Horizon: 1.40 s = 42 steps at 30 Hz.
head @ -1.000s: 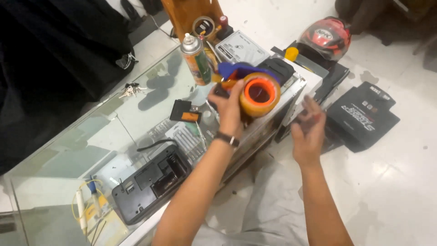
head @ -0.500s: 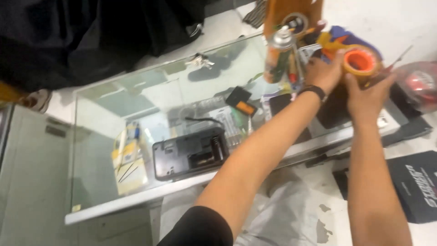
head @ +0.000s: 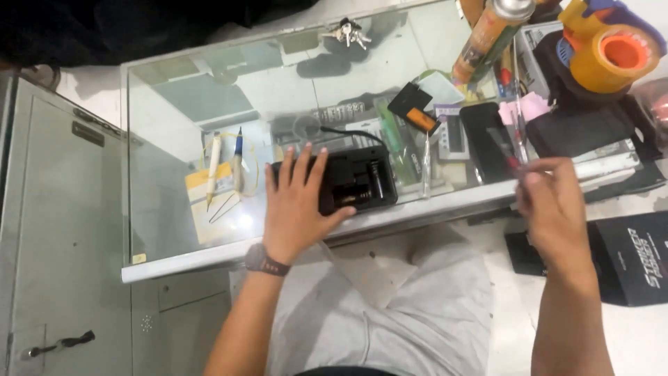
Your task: Unscrewing and opening the casing of a black electronic device for repair
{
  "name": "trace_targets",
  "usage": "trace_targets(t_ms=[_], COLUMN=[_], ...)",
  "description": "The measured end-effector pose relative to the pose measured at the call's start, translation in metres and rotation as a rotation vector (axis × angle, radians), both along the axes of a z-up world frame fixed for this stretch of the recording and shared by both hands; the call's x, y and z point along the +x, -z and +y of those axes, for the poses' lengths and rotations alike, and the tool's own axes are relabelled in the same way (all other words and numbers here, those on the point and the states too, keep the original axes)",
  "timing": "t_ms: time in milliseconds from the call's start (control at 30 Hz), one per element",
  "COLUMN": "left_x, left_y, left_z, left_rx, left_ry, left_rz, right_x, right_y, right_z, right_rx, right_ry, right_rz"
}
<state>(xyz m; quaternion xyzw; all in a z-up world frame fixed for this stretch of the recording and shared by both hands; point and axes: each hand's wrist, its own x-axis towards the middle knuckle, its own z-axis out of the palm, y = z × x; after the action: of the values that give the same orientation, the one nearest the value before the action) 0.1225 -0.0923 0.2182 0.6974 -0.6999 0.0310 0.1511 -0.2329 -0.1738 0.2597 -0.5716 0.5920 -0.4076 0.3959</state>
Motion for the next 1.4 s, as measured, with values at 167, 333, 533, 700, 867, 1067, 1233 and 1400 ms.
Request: trace_targets(t_ms=[167,333,533,700,867,1067,1233,1400], left_x=[0.022,0.022,0.040,0.045,0.048,0.047,0.047,0.047], left_y=[0.006,0.025,0.048,0.035,0.039,0.042,0.041,0.039], left_z=[0.026,0.046,0.055,0.049,0.050,0.050,0.051,0.048], left_rx=[0.029,-0.089,-0.273,-0.200,-0.225,-0.234,-0.215,-0.224], left_ry=[0.028,0.044,0.246,0.234,0.239,0.225,0.217,0.219], left_rz=[-0.040,0.204,0.585,0.596,0.619,0.614,0.607,0.582], right_x=[0.052,0.090,0.116,0.124,0.133,0.140,0.152,0.156], right_y=[-0.036,-0.056,-0.058,-0.043,-0.041,-0.057,-0.068,-0.064], right_z=[0.021,0.028,0.021,0.016,0.010,0.009,0.006,0.007], right_rx=[0.024,-0.118,-0.046,-0.300,-0.008,-0.087,-0.118,-0.003], right_ry=[-0.275,-0.343,-0.415,-0.578,-0.555,-0.662,-0.742,-0.695], right_rz=[0.129,0.487,0.726,0.827,0.985,0.918,0.961,1.365])
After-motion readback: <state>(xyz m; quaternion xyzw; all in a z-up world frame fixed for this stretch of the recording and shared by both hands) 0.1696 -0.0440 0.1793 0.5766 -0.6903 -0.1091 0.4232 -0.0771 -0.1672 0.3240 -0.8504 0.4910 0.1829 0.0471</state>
